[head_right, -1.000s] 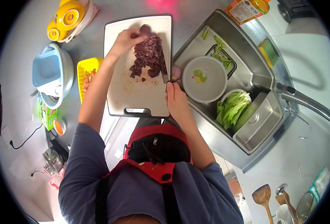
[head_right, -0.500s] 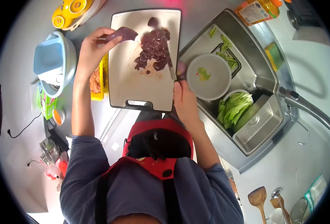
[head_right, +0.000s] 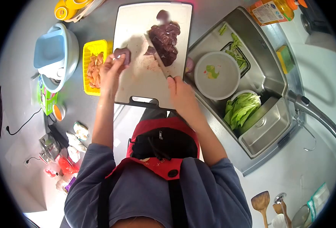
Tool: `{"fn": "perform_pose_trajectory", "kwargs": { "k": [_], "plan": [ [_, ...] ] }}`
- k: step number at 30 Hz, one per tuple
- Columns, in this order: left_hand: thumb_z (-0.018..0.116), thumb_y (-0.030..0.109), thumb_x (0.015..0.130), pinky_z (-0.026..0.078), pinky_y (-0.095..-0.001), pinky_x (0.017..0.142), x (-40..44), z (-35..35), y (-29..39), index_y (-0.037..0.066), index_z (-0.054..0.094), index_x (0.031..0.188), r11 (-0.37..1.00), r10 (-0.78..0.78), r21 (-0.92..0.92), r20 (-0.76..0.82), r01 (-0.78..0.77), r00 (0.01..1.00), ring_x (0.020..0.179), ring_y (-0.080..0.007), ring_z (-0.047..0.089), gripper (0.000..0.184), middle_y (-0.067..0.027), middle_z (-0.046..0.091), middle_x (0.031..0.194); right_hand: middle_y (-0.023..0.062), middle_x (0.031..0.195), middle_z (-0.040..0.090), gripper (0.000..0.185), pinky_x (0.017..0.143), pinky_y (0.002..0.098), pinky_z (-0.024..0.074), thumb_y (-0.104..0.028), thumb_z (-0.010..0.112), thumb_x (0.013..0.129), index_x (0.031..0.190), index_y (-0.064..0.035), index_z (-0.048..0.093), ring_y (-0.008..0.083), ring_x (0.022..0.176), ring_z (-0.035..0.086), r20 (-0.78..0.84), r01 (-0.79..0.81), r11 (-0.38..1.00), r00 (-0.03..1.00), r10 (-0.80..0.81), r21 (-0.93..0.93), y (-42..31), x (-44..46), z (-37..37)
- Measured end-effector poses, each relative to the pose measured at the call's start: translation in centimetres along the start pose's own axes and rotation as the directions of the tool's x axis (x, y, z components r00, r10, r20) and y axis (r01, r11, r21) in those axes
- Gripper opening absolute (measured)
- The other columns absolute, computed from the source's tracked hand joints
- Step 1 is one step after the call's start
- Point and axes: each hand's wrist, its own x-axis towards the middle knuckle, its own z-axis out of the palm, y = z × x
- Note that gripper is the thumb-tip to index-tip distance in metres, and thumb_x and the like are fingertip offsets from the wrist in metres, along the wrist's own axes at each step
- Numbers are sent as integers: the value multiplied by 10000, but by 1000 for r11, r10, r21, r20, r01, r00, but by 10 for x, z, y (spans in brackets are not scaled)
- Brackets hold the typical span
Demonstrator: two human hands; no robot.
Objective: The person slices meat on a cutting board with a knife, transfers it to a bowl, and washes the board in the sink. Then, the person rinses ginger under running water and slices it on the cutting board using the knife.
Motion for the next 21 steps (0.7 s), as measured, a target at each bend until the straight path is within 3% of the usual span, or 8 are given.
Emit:
{"fn": "perform_pose_trajectory", "kwargs": {
  "k": [3, 7, 9, 10, 12, 14, 16, 21],
  "plan": [
    [682, 51, 856, 569, -272, 703, -12, 15, -30, 58, 556, 970, 979, -130, -158, -19, 126, 991, 742, -133, 656, 169, -60, 678, 855, 65, 588, 489, 417, 477, 311, 383, -383, 404, 1010, 858, -11, 511, 157, 478, 474, 71, -69, 989, 996, 61, 128, 3, 3, -11],
    [604, 12, 895, 578, -320, 791, -35, 14, -45, 22, 472, 1098, 973, -231, 13, -2, 231, 973, 876, -267, 688, 242, -154, 655, 956, 16, 564, 425, 406, 445, 273, 337, -383, 394, 1014, 849, -26, 495, 103, 458, 402, 112, -90, 989, 991, 77, 117, 1, -3, -14],
    [607, 15, 894, 580, -308, 757, -40, 8, -44, 18, 466, 1106, 971, -236, 28, 0, 236, 972, 850, -249, 688, 255, -161, 654, 951, 259, 766, 605, 382, 671, 504, 422, -323, 386, 1005, 929, 20, 535, 446, 757, 585, 143, -136, 991, 981, 134, 5, -4, -9, -18],
    [610, 19, 894, 581, -296, 723, -41, 5, -42, 15, 459, 1115, 971, -234, 44, 8, 234, 972, 823, -230, 688, 267, -168, 654, 946, 259, 766, 605, 382, 671, 504, 422, -323, 386, 1005, 929, 20, 535, 446, 757, 585, 149, -139, 990, 979, 137, 1, -4, -11, -17],
    [639, 20, 873, 561, -275, 663, -41, 0, -31, 8, 490, 1082, 949, -255, 191, 9, 249, 967, 754, -188, 674, 257, -151, 659, 914, 53, 548, 440, 353, 481, 312, 364, -320, 419, 1006, 858, -11, 502, 152, 472, 443, 85, -94, 995, 992, 90, 34, -4, -15, -15],
    [668, 21, 851, 541, -255, 602, -40, -4, -27, 1, 522, 1048, 906, -280, 335, 9, 261, 960, 685, -147, 660, 246, -134, 663, 882, 154, 646, 522, 326, 550, 413, 394, -303, 417, 1004, 906, -3, 502, 301, 588, 516, 88, -75, 997, 993, 77, -22, -13, -21, -17],
    [702, 23, 812, 491, -259, 549, -34, -6, -28, 20, 601, 966, 651, 123, 750, 46, -115, 991, 676, -131, 622, 184, -92, 656, 881, 256, 744, 604, 307, 620, 513, 424, -285, 415, 1001, 953, 5, 502, 450, 703, 588, 89, -56, 996, 994, 63, -77, -19, -25, -13],
    [751, 17, 733, 488, -266, 647, -6, -9, -22, 55, 657, 923, 459, 420, 753, 284, -471, 862, 822, -171, 617, 215, -64, 644, 948, 238, 685, 604, 258, 550, 520, 451, -267, 443, 992, 989, -10, 475, 440, 624, 596, 95, 32, 987, 995, -17, -155, -18, -33, 12]
  ]
}}
